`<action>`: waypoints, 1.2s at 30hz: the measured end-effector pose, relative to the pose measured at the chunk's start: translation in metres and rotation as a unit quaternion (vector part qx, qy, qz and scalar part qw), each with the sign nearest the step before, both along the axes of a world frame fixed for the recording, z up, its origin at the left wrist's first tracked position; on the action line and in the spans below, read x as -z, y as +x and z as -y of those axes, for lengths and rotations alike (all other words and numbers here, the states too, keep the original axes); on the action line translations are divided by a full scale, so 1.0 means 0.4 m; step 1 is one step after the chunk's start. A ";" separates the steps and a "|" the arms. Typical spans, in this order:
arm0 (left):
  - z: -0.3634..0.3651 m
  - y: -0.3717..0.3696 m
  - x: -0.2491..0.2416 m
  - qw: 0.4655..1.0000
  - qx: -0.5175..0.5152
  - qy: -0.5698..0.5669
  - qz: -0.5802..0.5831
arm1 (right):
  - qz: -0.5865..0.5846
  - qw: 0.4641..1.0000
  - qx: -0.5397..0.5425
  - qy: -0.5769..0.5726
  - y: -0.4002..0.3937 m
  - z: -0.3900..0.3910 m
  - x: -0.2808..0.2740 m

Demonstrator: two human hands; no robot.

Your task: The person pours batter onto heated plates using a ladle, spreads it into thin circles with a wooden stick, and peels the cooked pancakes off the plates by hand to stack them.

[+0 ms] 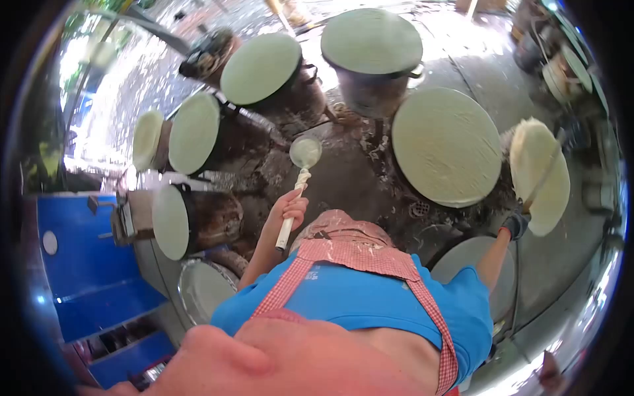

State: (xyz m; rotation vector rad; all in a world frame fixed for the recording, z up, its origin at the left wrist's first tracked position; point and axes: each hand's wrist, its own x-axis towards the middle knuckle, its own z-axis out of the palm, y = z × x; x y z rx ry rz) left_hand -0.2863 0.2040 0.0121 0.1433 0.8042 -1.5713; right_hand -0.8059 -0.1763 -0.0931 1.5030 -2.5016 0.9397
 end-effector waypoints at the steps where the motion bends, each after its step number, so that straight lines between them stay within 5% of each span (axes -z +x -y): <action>1: -0.037 0.015 0.013 1.000 -0.005 -0.003 0.012 | -0.001 1.000 -0.016 -0.004 0.062 -0.005 0.019; 3: -0.083 0.078 0.041 1.000 -0.013 -0.003 0.023 | -0.101 0.957 -0.250 -0.104 0.259 -0.037 0.022; 5: -0.150 0.142 0.073 1.000 -0.023 -0.008 -0.020 | 0.110 0.936 -0.297 0.157 0.510 -0.100 0.014; 7: -0.221 0.204 0.095 0.999 -0.048 0.013 -0.016 | 0.101 0.872 -0.427 0.216 0.794 -0.219 -0.044; 8: -0.263 0.231 0.105 0.998 -0.053 0.016 -0.006 | 0.193 0.816 -0.532 0.118 0.915 -0.266 -0.007; 9: -0.303 0.251 0.114 0.998 -0.056 0.018 0.003 | 0.316 0.741 -0.559 0.193 1.041 -0.325 -0.038; 10: -0.342 0.273 0.117 0.997 -0.066 0.023 -0.014 | 0.255 0.735 -0.561 0.282 1.173 -0.402 -0.146; 11: -0.379 0.292 0.116 0.997 -0.071 0.023 -0.020 | 0.308 0.659 -0.640 0.249 1.266 -0.413 -0.061; 16: -0.552 0.326 0.117 0.989 -0.137 0.042 -0.019 | 0.043 0.672 -0.702 0.231 1.628 -0.564 -0.090; 21: -0.629 0.292 0.121 0.964 -0.258 0.014 -0.056 | -0.115 0.658 -0.724 0.172 1.696 -0.571 -0.036; 27: -0.597 0.254 0.137 0.913 -0.405 0.018 -0.051 | -0.258 0.511 -0.817 0.069 1.657 -0.487 -0.078; 33: -0.506 0.248 0.096 0.856 -0.517 0.025 0.000 | -0.220 0.432 -0.864 0.133 1.772 -0.351 -0.121; 36: -0.489 0.227 0.088 0.833 -0.554 0.004 0.021 | -0.332 0.396 -0.800 0.304 1.844 -0.313 -0.133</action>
